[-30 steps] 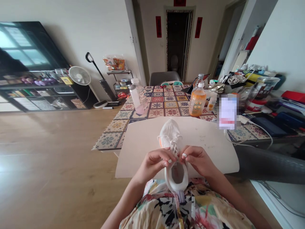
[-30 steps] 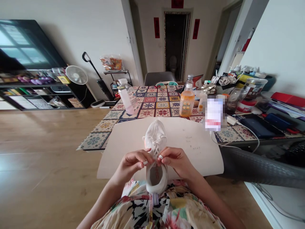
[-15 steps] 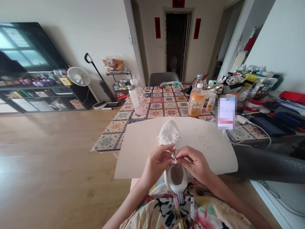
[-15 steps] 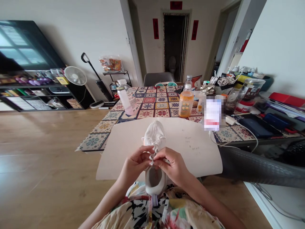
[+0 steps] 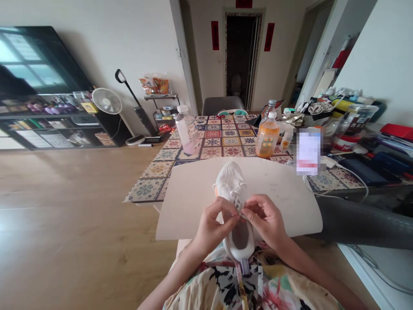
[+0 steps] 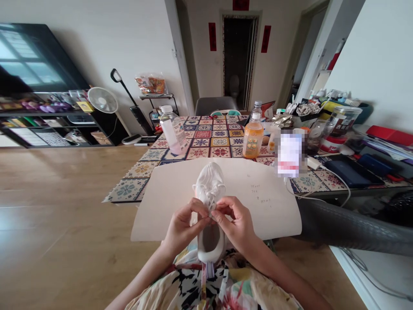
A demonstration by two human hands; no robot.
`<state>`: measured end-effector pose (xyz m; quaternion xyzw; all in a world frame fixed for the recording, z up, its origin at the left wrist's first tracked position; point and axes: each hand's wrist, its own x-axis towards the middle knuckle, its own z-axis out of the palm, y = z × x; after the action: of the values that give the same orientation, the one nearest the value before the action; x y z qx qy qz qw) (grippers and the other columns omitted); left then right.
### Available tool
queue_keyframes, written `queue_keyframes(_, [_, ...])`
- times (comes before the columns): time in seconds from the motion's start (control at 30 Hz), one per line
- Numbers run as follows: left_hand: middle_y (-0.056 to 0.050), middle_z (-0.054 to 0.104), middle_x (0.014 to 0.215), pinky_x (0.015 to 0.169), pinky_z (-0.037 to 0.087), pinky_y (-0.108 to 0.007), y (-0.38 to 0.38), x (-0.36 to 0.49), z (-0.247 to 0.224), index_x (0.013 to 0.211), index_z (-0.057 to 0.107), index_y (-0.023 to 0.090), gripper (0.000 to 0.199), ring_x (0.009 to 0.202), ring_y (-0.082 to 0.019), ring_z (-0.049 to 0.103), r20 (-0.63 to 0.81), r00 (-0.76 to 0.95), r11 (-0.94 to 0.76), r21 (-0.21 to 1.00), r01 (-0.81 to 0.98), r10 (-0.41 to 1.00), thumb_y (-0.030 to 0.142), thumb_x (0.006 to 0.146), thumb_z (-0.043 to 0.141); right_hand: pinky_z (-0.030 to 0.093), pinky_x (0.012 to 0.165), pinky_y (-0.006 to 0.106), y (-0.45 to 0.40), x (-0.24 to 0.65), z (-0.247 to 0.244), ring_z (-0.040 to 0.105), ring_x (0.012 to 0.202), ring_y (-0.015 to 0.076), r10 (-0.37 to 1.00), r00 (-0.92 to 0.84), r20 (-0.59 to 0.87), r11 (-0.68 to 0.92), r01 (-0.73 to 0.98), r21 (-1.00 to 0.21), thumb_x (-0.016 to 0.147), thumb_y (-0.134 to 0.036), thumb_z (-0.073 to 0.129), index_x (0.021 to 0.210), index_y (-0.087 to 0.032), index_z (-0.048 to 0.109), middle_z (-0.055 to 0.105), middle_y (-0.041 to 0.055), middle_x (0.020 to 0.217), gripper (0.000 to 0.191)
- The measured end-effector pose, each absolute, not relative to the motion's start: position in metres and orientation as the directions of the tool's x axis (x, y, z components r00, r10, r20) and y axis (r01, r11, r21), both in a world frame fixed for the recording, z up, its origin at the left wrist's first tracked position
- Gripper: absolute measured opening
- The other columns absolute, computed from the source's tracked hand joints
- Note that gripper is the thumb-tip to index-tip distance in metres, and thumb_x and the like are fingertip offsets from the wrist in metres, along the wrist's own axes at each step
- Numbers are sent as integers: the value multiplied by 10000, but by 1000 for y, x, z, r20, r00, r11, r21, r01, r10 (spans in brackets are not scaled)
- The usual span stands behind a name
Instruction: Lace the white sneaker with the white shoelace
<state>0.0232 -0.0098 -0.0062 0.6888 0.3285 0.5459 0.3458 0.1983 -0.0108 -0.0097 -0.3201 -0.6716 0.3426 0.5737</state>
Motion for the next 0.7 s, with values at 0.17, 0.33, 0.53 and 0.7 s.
queue_keyframes(0.17, [-16, 669, 730, 732, 474, -286, -7, 23, -11, 816, 707, 191, 69, 724, -164, 596, 545, 143, -555, 831, 44, 826, 122, 812, 705, 534, 872, 343, -8, 208, 1, 637, 999, 221, 676, -347, 651, 737, 298, -606, 926, -202, 628, 1077, -227, 658, 656, 88, 1058, 155])
queue_keyframes(0.33, [-54, 723, 805, 724, 492, -287, -5, 21, -11, 937, 788, 215, 119, 746, -171, 622, 579, 196, -592, 806, 11, 792, 177, 848, 719, 500, 867, 341, -6, 210, 1, 594, 983, 217, 734, -347, 584, 677, 296, -674, 954, -225, 574, 957, -228, 672, 607, 66, 997, 98])
queue_keyframes(0.53, [-33, 686, 706, 673, 456, -268, -8, 21, -9, 840, 785, 190, 105, 659, -149, 575, 381, 173, -374, 924, -74, 908, 288, 815, 757, 492, 879, 336, -8, 208, 2, 600, 1012, 211, 767, -450, 458, 600, 247, -761, 941, -211, 534, 897, -218, 603, 604, 61, 1041, 82])
queue_keyframes(0.7, [-22, 665, 658, 659, 431, -261, -8, 21, -8, 785, 788, 178, 148, 640, -145, 559, 269, 181, -251, 961, -121, 946, 325, 767, 786, 427, 886, 395, -7, 207, -3, 609, 957, 219, 527, -394, 753, 824, 453, -340, 925, -133, 553, 1024, -232, 572, 670, 55, 978, 141])
